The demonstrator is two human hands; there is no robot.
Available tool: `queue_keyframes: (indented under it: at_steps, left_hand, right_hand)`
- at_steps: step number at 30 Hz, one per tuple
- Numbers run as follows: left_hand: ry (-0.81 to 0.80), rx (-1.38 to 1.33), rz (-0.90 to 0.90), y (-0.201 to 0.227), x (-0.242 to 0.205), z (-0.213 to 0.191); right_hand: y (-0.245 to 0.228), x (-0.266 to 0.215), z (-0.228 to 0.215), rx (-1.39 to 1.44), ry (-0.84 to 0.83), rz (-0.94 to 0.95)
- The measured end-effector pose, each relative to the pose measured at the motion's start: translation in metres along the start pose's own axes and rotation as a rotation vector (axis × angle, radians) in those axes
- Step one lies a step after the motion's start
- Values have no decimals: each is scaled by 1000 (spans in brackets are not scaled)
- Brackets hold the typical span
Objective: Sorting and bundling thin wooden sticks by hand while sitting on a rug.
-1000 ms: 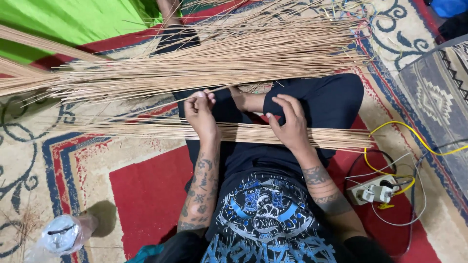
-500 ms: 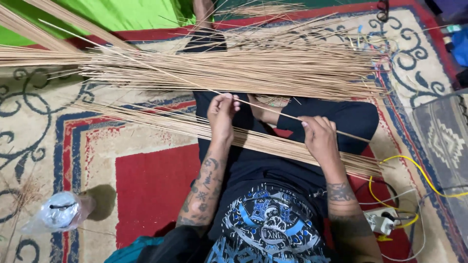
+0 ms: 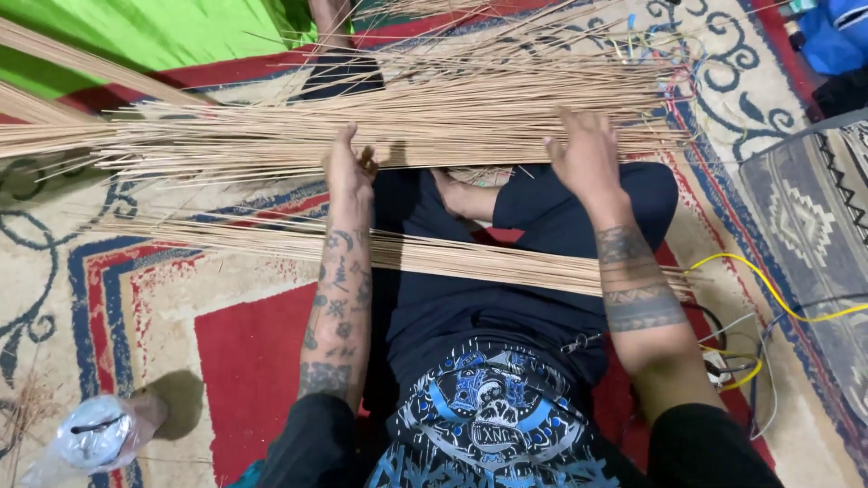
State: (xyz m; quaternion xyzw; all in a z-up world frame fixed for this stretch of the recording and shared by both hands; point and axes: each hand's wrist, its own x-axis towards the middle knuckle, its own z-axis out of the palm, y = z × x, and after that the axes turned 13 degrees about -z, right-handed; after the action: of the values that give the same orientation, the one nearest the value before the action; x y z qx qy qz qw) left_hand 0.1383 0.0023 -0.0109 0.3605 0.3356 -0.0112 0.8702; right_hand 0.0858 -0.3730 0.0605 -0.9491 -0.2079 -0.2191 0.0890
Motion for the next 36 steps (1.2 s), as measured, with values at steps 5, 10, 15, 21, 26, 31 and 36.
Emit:
queue_keyframes:
  at_steps: [5,10,15,21,26,31,36]
  left_hand:
    - [-55,101,-277,-120,48,21]
    - [-145,129,-453,-176,95,45]
    - [85,93,-308,-190,81,31]
    - [57,148,-321,-198,62,16]
    - [29,128,-169,-150,-15,28]
    - [41,15,-9,-102,-66,24]
    - [-13,-5,416,-60,-106,11]
  right_hand:
    - [-32,-7,-3,365,-166,-37]
    - [-51,-33,-25,573,-200,95]
    - [-76,-69,-15,745,79,196]
    - [-99,-92,-18,763,176,200]
    - [-105,-90,-20,737,208,147]
    - [-115,-86,-27,760,225,70]
    - [-123,-86,-35,760,248,44]
